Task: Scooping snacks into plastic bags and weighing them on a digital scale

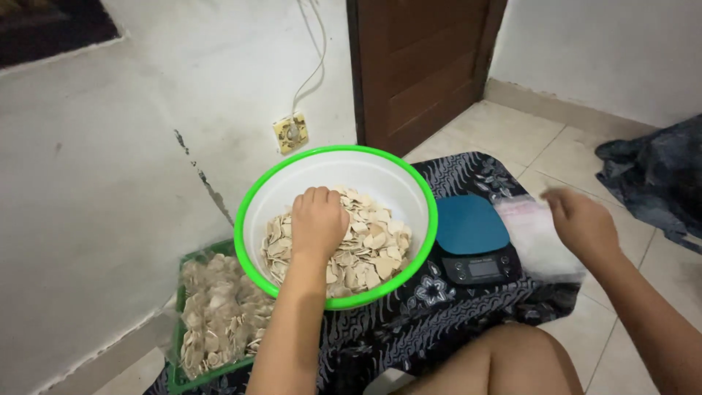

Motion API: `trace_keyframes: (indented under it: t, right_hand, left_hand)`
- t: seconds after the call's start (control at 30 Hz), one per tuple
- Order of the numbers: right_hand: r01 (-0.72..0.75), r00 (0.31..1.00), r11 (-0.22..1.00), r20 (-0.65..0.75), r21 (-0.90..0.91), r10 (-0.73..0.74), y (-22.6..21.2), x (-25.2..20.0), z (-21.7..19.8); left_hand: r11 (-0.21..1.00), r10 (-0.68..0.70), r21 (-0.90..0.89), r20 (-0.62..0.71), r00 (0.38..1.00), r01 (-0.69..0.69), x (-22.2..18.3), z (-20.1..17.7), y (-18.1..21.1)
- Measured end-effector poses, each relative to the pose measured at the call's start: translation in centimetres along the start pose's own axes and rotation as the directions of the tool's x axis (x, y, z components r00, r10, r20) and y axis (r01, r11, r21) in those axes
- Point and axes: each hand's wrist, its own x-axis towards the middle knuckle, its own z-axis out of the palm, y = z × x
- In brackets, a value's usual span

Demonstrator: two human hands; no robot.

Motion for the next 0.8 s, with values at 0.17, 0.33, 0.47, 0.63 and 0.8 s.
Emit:
trace_keyframes:
  t: [0.17,0.33,0.47,0.63,0.8]
  right_hand:
    - [-0.113,0.939,0.965,0.291,-0.238,0.182,0.8,-1.1,1.8]
    - [-0.058,0.870,0.892,0.416,-0.449,0.265,1.1,-2.2,5.7]
    - [0.008,0.889,0.853,0.394,-0.522,0.233,1.7,-3.5,6.7]
    - [-0.171,0.932,0.928,0.250,-0.330,0.261,1.0,-4.2,6.1]
    - [0.005,0.920,0.859,0.339,-0.512,0.197,1.9,-3.1,5.8]
  left_hand:
    - [0.999,-0.027,-0.024,0.070,0.997,0.028,-0.4,0.7,0.2]
    - [0.998,-0.056,-0.041,0.021,0.998,0.057,-0.3,0.9,0.0]
    - [0.991,-0.120,-0.045,0.109,0.987,0.125,-0.6,0.7,0.1]
    - [0.987,-0.069,-0.134,0.136,0.988,0.087,-0.7,0.1,0.0]
    - [0.979,-0.079,-0.178,0.099,0.992,0.096,-0.4,-0.6,0.2]
